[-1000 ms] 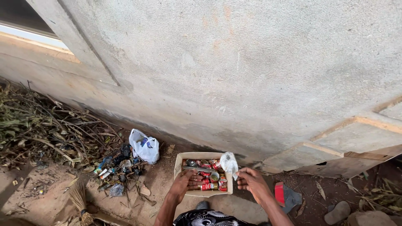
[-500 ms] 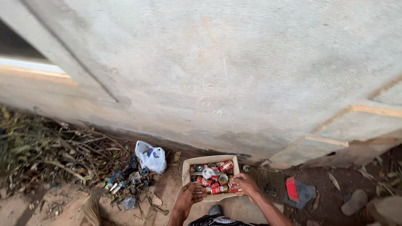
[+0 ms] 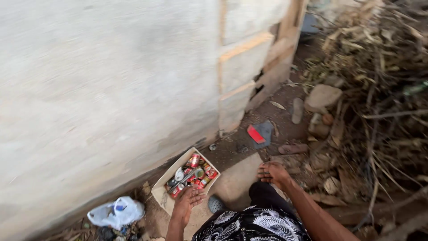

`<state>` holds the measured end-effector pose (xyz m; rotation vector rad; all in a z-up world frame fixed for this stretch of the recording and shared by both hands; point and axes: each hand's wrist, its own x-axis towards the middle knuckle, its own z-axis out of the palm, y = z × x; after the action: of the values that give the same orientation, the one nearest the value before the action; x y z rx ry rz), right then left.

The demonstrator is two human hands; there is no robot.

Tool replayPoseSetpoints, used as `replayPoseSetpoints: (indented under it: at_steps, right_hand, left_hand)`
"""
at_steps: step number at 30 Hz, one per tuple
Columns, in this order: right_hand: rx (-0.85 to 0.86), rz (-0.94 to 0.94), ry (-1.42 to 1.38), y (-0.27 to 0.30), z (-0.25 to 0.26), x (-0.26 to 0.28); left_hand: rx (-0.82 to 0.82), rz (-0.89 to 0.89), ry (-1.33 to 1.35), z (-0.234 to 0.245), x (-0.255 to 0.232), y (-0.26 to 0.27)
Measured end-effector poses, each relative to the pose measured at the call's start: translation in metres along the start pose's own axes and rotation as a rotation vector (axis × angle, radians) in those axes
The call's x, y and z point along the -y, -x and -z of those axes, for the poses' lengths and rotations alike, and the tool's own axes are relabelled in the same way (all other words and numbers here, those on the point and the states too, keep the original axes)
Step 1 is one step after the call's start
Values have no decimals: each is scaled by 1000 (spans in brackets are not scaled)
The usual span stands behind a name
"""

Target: Picking up trash and sweeping an outdoor area.

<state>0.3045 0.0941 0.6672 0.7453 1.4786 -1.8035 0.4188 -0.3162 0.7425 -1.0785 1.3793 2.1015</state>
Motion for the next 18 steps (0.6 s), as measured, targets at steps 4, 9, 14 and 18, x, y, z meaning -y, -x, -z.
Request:
replayPoseSetpoints:
  at_steps: [4,9,14,18]
  right_hand:
    - [-189,-42,-157,19,57,-5]
    - [-296,20,-235,60,102,17]
    - [-272,58,-255,48,150,25]
    - [-224,25,-199,38,166,52]
  left_hand:
    - [133,-34,-123,-49,-26,-24]
    - [178,5,-267,-124,-51,-56]
    - [201,31,-310,-200,-48,-81]
    - [195,83,-337,-252,-26,-111]
